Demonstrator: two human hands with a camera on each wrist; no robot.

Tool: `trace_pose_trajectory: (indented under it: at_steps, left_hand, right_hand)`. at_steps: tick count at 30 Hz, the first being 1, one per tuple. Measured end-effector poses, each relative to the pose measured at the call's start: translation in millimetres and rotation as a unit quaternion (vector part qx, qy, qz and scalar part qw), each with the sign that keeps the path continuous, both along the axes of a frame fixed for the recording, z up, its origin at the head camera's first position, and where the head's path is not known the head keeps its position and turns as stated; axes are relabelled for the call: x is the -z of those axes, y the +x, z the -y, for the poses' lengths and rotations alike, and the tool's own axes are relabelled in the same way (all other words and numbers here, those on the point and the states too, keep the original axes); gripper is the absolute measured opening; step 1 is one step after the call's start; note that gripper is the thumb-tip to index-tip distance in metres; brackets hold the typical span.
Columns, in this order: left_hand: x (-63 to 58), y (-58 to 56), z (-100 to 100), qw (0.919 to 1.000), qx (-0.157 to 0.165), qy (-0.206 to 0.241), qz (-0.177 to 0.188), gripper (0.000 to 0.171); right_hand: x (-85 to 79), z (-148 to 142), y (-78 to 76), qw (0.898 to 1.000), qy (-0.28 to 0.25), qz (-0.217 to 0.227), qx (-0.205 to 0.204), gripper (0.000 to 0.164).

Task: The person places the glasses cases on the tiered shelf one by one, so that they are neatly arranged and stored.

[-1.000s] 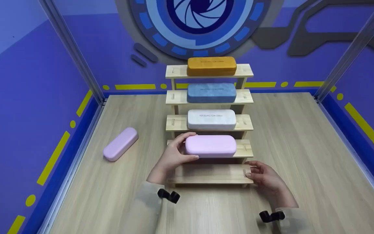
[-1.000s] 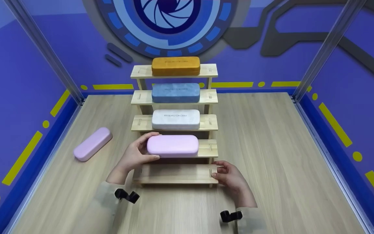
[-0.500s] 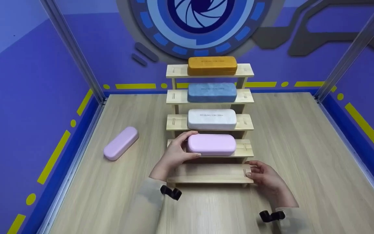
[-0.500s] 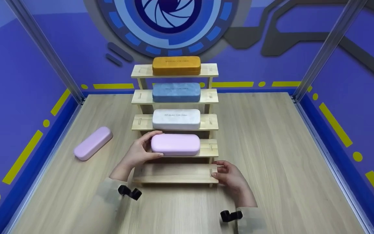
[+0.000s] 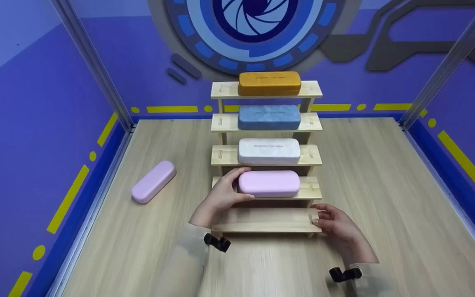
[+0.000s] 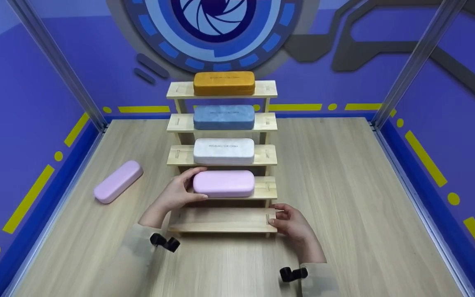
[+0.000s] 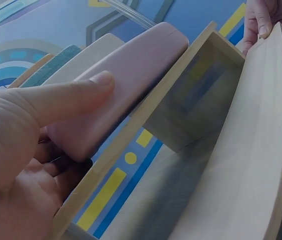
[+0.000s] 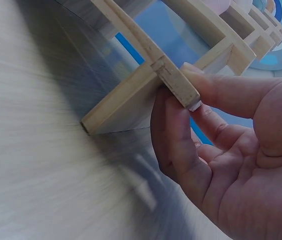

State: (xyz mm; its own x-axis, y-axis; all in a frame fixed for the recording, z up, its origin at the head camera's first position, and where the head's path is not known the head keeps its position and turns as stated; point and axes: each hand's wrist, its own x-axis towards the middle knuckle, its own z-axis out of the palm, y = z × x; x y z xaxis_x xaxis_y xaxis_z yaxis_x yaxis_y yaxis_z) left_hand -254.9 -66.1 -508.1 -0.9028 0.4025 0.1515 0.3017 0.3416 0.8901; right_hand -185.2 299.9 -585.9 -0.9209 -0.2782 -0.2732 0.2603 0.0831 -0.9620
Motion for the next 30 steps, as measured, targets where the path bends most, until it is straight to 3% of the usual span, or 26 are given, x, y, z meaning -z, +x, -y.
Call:
trace_pose_trajectory:
  at_steps: [13,30]
  left_hand:
    - [-5.0,-2.0,0.9,0.9984,0.006,-0.056,0.005,0.078]
    - [-6.3,-1.5,0.7,0.9989,0.007,-0.043,0.019,0.082]
  right_hand:
    - [0.1,2.1,-0.8,1.000,0.002,0.004,0.008,0.057]
    - [0.7,-0.6,0.0,1.000,-0.024,0.001,-0.015,0.051]
